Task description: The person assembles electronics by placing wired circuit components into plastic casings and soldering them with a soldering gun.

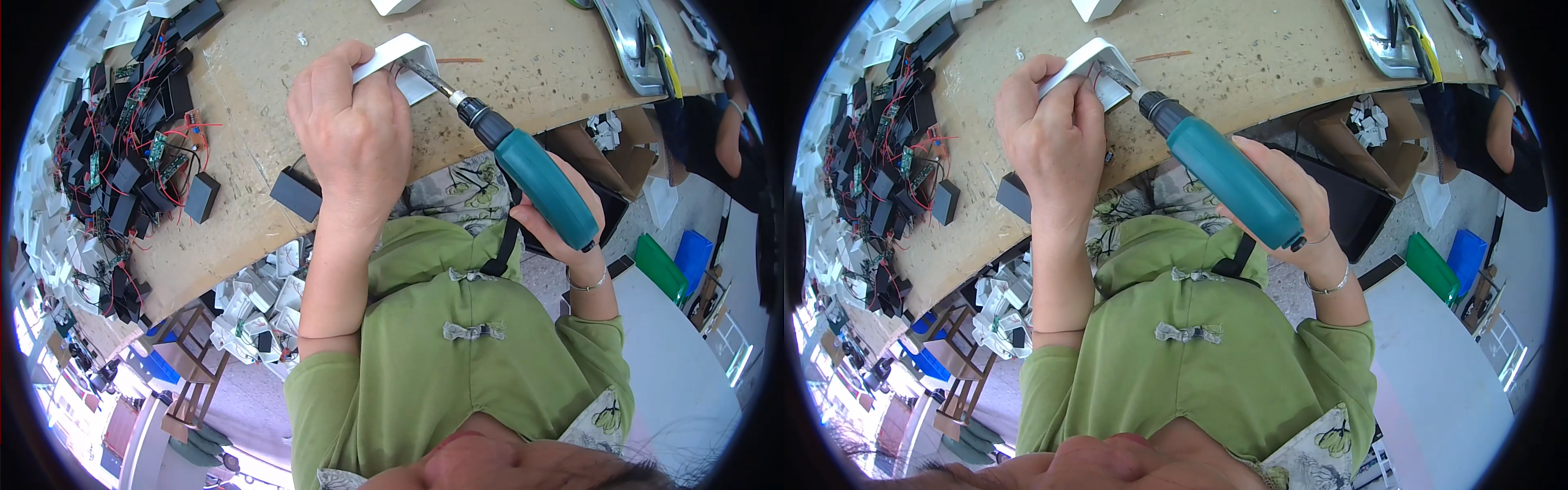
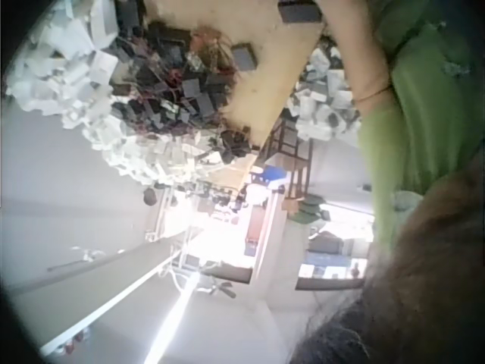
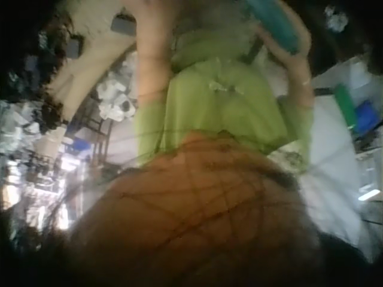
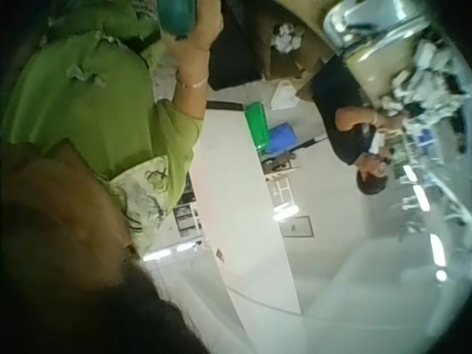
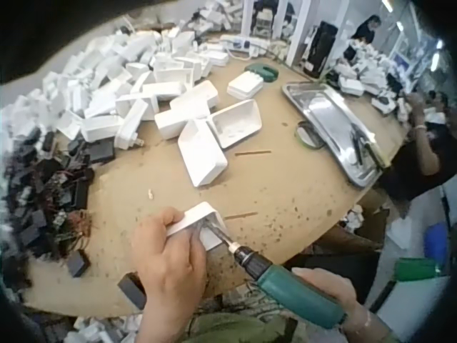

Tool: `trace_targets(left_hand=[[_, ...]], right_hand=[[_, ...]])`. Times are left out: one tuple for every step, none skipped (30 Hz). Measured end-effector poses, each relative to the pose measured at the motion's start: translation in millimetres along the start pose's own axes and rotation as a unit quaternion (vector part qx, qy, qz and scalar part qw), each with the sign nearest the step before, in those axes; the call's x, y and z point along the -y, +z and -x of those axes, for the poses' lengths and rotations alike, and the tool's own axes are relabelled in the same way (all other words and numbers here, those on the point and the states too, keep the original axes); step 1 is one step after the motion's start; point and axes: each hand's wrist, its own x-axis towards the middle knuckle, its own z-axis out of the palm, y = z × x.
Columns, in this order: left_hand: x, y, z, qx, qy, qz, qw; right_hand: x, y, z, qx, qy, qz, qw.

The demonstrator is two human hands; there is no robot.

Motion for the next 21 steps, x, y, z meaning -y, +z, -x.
trace_targets(left_hand=[[0, 0, 0, -0.002, -0.001, 0.002, 1.000], [0, 0, 0, -0.002, -0.001, 0.001, 1.000], [0, 0, 0, -0.002, -0.001, 0.001, 1.000], [0, -1, 0, -0.001, -0.001, 0.001, 1.000], [0, -2, 0, -0.002, -0.002, 0.000, 1.000], [0, -1, 0, -0.001, -0.002, 0.001, 1.000], [0, 0, 0, 0.000, -0.001, 0.003, 1.000], [0, 0, 0, 0.000, -0.001, 0.004, 1.000], [0, 0, 0, -0.001, 0.000, 0.002, 1.000], [-1, 0, 0, -0.002, 0.001, 0.000, 1.000], [-1, 0, 0, -0.002, 0.001, 0.000, 1.000], [0, 0, 0, 0.001, 0.000, 0.000, 1.000], [0, 0, 1, 0.003, -0.001, 0.001, 1.000], [-1, 0, 0, 0.004, -0.001, 0.001, 1.000], [-1, -1, 0, 0.004, -0.002, 0.001, 1.000], [-1, -2, 0, 0.004, -0.002, 0.002, 1.000], [-1, -2, 0, 0.004, -0.002, 0.002, 1.000], [-1, -2, 0, 0.003, -0.002, 0.001, 1.000], [-1, -1, 0, 0.001, -0.002, 0.000, 1.000], [-1, -1, 0, 0.002, -0.002, -0.001, 1.000], [-1, -1, 0, 0.002, -0.002, 0.001, 1.000]], right_hand=[[0, 0, 0, 0.000, -0.003, 0.008, 1.000], [0, 0, 0, 0.001, -0.003, 0.008, 1.000], [0, 0, 0, 0.001, 0.002, 0.001, 1.000], [0, 0, 1, 0.001, 0.006, -0.006, 1.000], [0, 0, 1, 0.002, 0.006, -0.007, 1.000], [0, 0, 3, -0.002, 0.010, -0.004, 1.000], [0, 1, 4, -0.006, 0.014, -0.001, 1.000], [-1, 0, 5, -0.007, 0.014, -0.001, 1.000], [-2, 0, 6, -0.008, 0.015, 0.001, 1.000], [-3, 0, 7, -0.010, 0.017, 0.003, 1.000], [-2, 0, 7, -0.010, 0.017, 0.003, 1.000], [-2, 0, 7, -0.007, 0.014, 0.004, 1.000], [-2, 0, 6, -0.004, 0.011, 0.006, 1.000], [-2, 0, 7, -0.004, 0.011, 0.006, 1.000], [-3, 0, 9, -0.008, 0.016, 0.004, 1.000], [-4, 1, 10, -0.012, 0.021, 0.003, 1.000], [-4, 1, 11, -0.012, 0.021, 0.003, 1.000], [-5, 1, 11, -0.014, 0.018, -0.003, 1.000], [-5, 1, 11, -0.016, 0.014, -0.008, 1.000], [-5, 1, 12, -0.016, 0.015, -0.009, 1.000], [-5, 1, 12, -0.015, 0.016, -0.010, 1.000]])
